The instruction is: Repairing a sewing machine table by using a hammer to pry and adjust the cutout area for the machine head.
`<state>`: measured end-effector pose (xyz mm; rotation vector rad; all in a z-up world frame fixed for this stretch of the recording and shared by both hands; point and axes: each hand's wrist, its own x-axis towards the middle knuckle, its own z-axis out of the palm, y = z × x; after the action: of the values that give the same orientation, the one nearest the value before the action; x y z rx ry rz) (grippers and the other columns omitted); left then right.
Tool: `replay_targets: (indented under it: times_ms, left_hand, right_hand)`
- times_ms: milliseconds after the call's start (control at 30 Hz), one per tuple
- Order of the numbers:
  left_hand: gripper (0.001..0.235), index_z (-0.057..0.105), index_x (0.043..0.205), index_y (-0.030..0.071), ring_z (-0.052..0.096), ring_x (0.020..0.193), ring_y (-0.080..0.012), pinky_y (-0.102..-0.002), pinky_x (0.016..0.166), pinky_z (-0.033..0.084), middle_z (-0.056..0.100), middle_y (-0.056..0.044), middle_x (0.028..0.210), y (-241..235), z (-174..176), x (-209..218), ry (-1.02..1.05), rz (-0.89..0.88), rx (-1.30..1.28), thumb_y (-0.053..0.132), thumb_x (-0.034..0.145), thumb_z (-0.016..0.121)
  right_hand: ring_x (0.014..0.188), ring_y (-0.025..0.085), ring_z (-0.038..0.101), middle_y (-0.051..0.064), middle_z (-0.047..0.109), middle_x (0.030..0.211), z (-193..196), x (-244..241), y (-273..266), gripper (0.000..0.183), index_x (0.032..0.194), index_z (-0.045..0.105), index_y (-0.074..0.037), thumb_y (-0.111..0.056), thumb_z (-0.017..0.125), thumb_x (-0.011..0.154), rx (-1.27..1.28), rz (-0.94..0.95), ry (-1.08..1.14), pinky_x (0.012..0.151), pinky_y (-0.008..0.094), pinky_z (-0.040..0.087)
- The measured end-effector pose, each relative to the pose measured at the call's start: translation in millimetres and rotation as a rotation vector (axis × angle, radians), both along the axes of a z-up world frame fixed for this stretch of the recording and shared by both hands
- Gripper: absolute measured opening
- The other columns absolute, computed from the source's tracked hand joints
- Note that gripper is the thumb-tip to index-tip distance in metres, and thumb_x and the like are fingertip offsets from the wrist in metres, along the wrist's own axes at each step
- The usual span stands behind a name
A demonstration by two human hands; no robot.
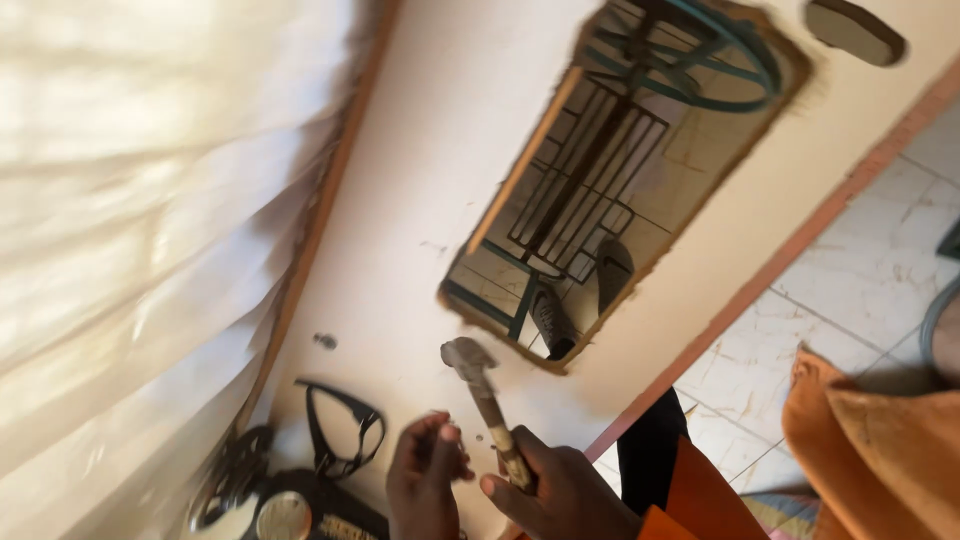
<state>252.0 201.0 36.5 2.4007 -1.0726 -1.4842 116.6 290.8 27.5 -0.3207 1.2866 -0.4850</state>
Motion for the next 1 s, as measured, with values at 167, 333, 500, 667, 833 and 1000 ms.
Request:
replay_targets:
  times_ms: [167,333,500,667,833,1000]
  left_hand:
    - [0.025,0.075,0.098,-0.007,0.067,0.052,-0.0313,-0.039,0.049,0.054,0.076,-0.027,0.069,65.0,5.1,67.1,-0.121,0.303,0.110,0.015,0.087,0.080]
    - [0.030,0.078,0.093,-0.002,0.062,0.047,-0.0296,-0.037,0.052,0.048,0.073,-0.027,0.060,135.3,-15.7,132.2,-0.020,0.453,0.092,0.024,0.079,0.085]
    - [0.026,0.080,0.080,-0.002,0.066,0.042,-0.0242,-0.031,0.039,0.045,0.078,-0.016,0.061,184.1,26.2,133.2,0.018,0.485,-0.211,0.022,0.075,0.087]
    - [0.027,0.089,0.107,0.011,0.072,0.066,-0.0184,-0.030,0.067,0.058,0.086,-0.005,0.089,181.4,81.9,138.8,-0.056,0.340,0.131,0.028,0.092,0.073]
    - [0.025,0.082,0.098,0.009,0.068,0.063,-0.0166,-0.028,0.056,0.052,0.080,-0.006,0.080,138.0,136.2,130.7,-0.062,0.363,0.141,0.022,0.094,0.061]
    - [0.025,0.073,0.074,-0.004,0.062,0.056,-0.0260,-0.036,0.051,0.044,0.064,-0.015,0.058,148.2,157.9,173.9,0.084,0.522,-0.038,0.015,0.077,0.056]
  right_hand:
    - [0.072,0.038,0.073,0.005,0.077,0.081,0.6,63.0,-25.2,0.034,0.108,0.059,-0.021,-0.051,0.068,0.093,-0.204,0.202,0.447,0.061,0.050,0.054]
    - [0.063,0.034,0.069,0.008,0.069,0.078,-18.8,99.1,-55.7,0.027,0.111,0.053,-0.014,-0.039,0.055,0.100,-0.477,0.311,0.528,0.051,0.050,0.052]
    - [0.072,0.046,0.071,0.008,0.073,0.076,-20.4,117.1,-77.3,0.036,0.111,0.046,-0.013,-0.044,0.058,0.097,-0.556,0.407,0.604,0.061,0.062,0.052]
    - [0.102,0.035,0.072,0.008,0.075,0.110,-6.4,85.0,-73.7,0.047,0.137,0.050,-0.014,-0.037,0.059,0.097,-0.406,0.520,0.467,0.083,0.049,0.056]
    - [0.089,0.020,0.073,-0.004,0.075,0.107,3.0,70.9,-37.6,0.045,0.134,0.057,-0.016,-0.036,0.062,0.095,-0.393,0.464,0.515,0.081,0.038,0.055]
    - [0.095,0.017,0.072,-0.002,0.077,0.106,61.2,115.3,-34.7,0.047,0.128,0.068,-0.018,-0.043,0.065,0.089,-0.285,0.359,0.429,0.083,0.035,0.056]
